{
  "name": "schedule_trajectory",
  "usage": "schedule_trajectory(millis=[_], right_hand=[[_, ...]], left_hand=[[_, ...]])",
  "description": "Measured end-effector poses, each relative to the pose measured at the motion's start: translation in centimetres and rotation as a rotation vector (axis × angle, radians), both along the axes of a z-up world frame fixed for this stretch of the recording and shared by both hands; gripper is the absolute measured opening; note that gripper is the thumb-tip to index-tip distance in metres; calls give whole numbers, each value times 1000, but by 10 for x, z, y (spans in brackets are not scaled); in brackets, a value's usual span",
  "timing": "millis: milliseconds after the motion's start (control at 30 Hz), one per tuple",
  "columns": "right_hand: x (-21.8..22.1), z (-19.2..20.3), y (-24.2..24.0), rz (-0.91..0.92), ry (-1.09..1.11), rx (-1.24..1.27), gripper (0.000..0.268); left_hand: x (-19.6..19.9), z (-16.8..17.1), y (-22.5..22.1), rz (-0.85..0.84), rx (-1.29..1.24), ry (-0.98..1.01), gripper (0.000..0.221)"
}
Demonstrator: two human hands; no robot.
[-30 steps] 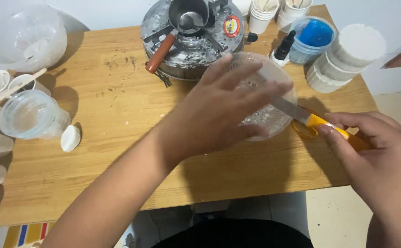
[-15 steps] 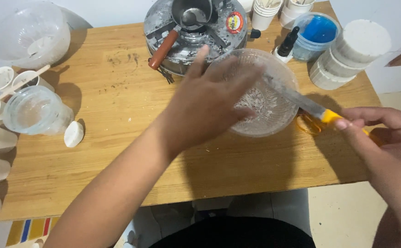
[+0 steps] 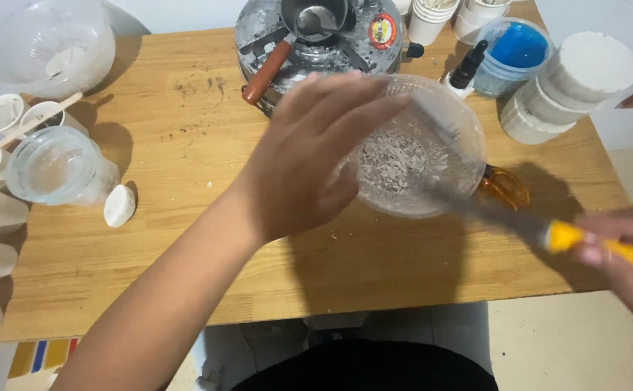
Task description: Using a knife to scrape and trim the edges of a small white wax block to smooth and shape it.
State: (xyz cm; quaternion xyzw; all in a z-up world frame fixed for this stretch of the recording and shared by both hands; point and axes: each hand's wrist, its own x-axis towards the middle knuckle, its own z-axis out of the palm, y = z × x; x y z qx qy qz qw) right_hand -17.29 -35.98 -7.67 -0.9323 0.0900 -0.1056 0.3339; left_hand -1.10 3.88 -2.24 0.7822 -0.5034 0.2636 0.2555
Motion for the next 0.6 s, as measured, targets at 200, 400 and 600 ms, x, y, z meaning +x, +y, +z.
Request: schedule_trajectory(millis=[200,400,600], right_hand=[[-9,23,41,237,94,-163,37],[2,28,72,165,-47,-206,26],[4,21,98,194,-88,-263,22]], left_hand=[[-10,-7,48,11,106,280,107],[-4,-34,32,205,468,90,168],[-4,-44,25,346,463,-5,168]])
